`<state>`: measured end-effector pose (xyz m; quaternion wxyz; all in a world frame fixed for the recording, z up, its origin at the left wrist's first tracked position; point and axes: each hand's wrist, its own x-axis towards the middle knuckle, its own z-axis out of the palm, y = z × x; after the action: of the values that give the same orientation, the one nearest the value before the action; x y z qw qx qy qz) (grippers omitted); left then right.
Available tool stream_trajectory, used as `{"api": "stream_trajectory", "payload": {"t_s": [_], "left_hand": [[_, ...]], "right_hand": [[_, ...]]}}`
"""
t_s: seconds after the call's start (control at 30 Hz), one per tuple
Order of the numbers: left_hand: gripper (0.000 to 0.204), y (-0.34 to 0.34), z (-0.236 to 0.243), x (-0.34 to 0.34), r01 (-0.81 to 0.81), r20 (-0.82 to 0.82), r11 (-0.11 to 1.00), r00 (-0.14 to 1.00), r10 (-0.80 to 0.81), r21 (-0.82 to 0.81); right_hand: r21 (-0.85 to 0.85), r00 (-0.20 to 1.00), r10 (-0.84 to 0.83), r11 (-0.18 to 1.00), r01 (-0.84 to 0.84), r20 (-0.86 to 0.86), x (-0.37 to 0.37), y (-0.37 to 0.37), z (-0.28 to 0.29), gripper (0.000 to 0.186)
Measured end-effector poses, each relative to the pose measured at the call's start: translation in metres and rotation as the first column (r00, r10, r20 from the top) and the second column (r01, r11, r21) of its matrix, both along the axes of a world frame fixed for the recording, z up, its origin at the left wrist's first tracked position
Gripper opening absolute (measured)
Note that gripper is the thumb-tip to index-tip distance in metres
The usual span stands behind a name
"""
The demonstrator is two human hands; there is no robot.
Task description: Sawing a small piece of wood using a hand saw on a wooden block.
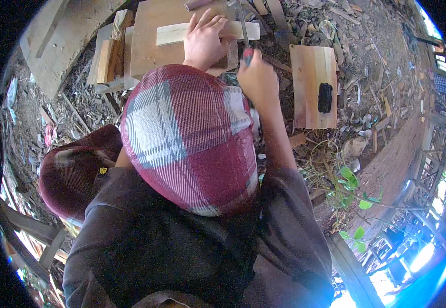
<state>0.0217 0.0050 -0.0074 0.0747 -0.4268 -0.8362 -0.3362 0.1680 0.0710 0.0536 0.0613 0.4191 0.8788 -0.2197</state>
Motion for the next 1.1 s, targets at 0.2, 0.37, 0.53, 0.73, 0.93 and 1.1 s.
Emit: {"api": "stream_trajectory", "payload": {"t_s": [0.2,0.37,0.53,0.73,0.93,1.1], "left_hand": [[0.049,0.001,0.009,0.000,-0.056,-0.041,0.994,0.998,0.052,-0.098],[0.052,-0.007,0.014,-0.001,-0.035,-0.061,0.997,0.998,0.031,-0.074],[0.044,-0.001,0.017,-0.003,0.022,-0.083,1.000,0.996,-0.021,0.000],[0.050,-0.002,0.015,0.001,-0.021,-0.008,1.000,1.000,0.021,0.012],[0.051,-0.009,0.016,-0.004,0.025,-0.066,0.998,0.998,-0.021,0.054],[0.050,-0.011,0.043,0.000,0.080,-0.034,0.989,0.996,-0.085,-0.123]], "right_hand": [[-0.066,0.993,-0.030,0.997,0.038,0.118,0.013,-0.015,0.048,0.041],[-0.162,0.994,-0.063,0.984,0.078,0.092,0.052,-0.031,0.068,0.044],[0.000,0.982,0.060,0.998,-0.061,0.178,-0.020,0.021,0.037,0.045],[-0.004,0.969,0.068,0.998,-0.069,0.238,-0.021,0.010,0.050,0.048],[-0.035,0.998,-0.038,0.999,0.036,-0.042,0.035,-0.026,0.087,0.045],[-0.061,0.942,-0.101,0.994,0.086,-0.321,0.064,-0.029,0.054,0.039]]}}
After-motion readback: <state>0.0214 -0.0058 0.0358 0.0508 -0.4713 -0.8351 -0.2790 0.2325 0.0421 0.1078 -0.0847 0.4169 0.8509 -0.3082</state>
